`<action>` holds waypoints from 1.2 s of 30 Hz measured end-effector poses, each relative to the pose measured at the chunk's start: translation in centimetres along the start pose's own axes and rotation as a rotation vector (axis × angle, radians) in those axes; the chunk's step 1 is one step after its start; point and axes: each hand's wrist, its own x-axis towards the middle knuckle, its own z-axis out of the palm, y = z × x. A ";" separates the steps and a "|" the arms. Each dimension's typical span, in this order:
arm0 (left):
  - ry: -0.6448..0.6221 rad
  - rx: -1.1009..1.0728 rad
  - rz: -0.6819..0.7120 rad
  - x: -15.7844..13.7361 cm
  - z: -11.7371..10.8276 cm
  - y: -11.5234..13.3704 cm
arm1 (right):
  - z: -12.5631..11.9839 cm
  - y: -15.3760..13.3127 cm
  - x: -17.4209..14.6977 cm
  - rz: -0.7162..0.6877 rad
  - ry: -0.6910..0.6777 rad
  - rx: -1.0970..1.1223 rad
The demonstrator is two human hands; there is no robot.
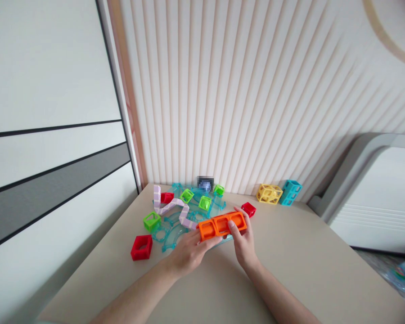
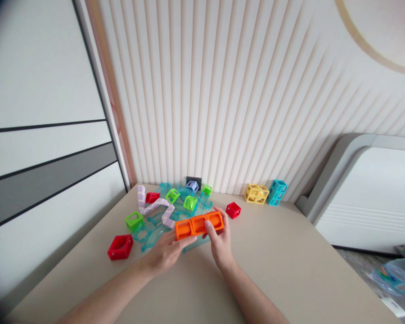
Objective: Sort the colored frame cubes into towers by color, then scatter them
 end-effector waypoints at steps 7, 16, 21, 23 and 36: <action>-0.025 0.026 0.048 0.0 0.1 0.1 | 0.1 -0.1 0.0 0.085 -0.031 0.026; -0.023 0.081 0.062 1.1 -0.4 0.6 | 0.1 -0.1 0.1 0.089 -0.036 0.017; -0.086 0.067 0.040 0.7 -0.4 0.4 | 0.3 -0.3 -0.1 0.080 -0.028 0.009; -0.105 0.047 0.071 0.5 -0.4 0.3 | 0.3 -0.3 -0.2 0.083 -0.028 0.000; -0.310 -0.070 -0.080 0.8 0.2 0.7 | 0.2 -0.4 -0.1 0.068 -0.057 -0.034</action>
